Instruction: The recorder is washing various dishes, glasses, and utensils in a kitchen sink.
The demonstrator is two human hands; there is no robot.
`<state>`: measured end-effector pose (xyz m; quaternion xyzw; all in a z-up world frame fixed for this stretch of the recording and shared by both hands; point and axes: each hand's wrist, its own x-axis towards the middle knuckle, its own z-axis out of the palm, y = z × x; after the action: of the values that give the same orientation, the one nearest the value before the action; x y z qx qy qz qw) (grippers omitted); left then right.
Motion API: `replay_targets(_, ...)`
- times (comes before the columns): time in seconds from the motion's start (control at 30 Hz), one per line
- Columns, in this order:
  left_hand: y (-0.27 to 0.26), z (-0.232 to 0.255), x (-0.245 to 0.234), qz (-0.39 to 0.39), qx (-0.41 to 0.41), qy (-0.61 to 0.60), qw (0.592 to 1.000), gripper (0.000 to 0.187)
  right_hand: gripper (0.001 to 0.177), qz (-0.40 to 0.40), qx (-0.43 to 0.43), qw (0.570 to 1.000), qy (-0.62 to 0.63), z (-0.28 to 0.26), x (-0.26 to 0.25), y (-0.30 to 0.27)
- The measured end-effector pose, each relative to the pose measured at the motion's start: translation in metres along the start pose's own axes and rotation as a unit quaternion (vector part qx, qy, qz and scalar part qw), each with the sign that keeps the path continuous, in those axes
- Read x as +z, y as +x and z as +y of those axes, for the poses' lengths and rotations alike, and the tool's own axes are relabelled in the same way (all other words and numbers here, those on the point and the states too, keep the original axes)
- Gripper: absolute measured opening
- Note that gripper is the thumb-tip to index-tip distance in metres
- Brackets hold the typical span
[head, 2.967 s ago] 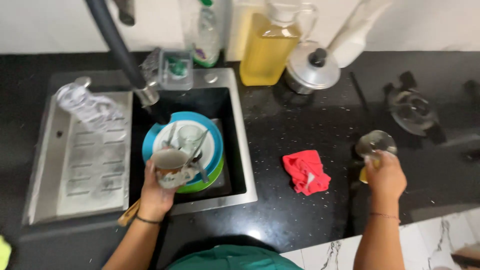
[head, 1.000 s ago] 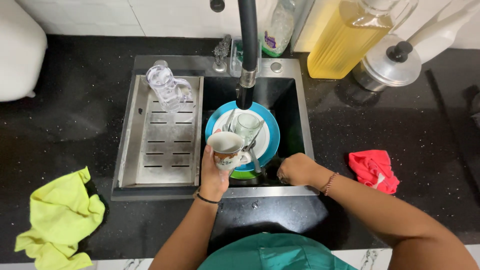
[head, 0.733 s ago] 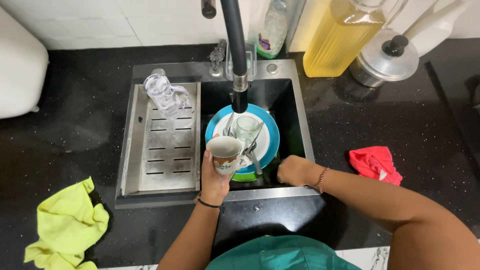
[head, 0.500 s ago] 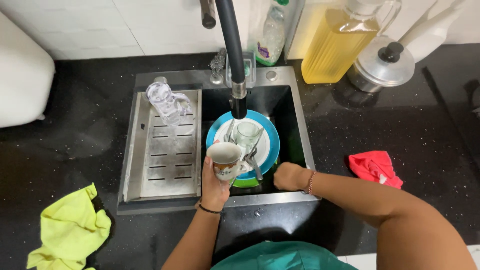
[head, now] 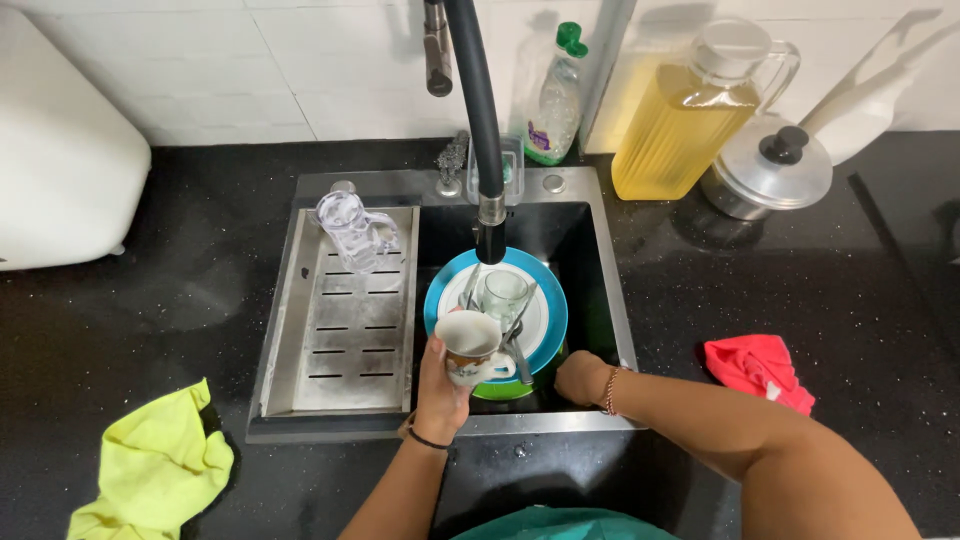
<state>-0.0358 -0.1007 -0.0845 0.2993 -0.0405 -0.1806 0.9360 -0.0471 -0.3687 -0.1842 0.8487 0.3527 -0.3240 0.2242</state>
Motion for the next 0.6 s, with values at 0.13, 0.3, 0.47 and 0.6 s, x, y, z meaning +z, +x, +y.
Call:
replay_targets(0.13,0.001,-0.004,-0.008,-0.031,0.044,0.058,0.997,0.066,0.018,-0.028,0.031,0.999,0.035,0.003,-0.063,-0.051)
replay_targets(0.3,0.006,-0.012,-0.015,-0.049,0.062,0.082,0.993,0.063,0.030,0.169,0.090,0.933,0.303,0.023,-0.126,-0.126)
replay_targets(0.47,0.022,-0.012,0.005,0.044,-0.003,0.050,0.998,0.055,0.031,0.435,-0.031,0.693,0.574,0.031,-0.133,-0.165)
replay_targets(0.6,0.028,-0.003,0.047,0.060,-0.022,0.056,0.996,0.048,0.020,0.603,0.134,0.502,0.605,0.017,-0.132,-0.135)
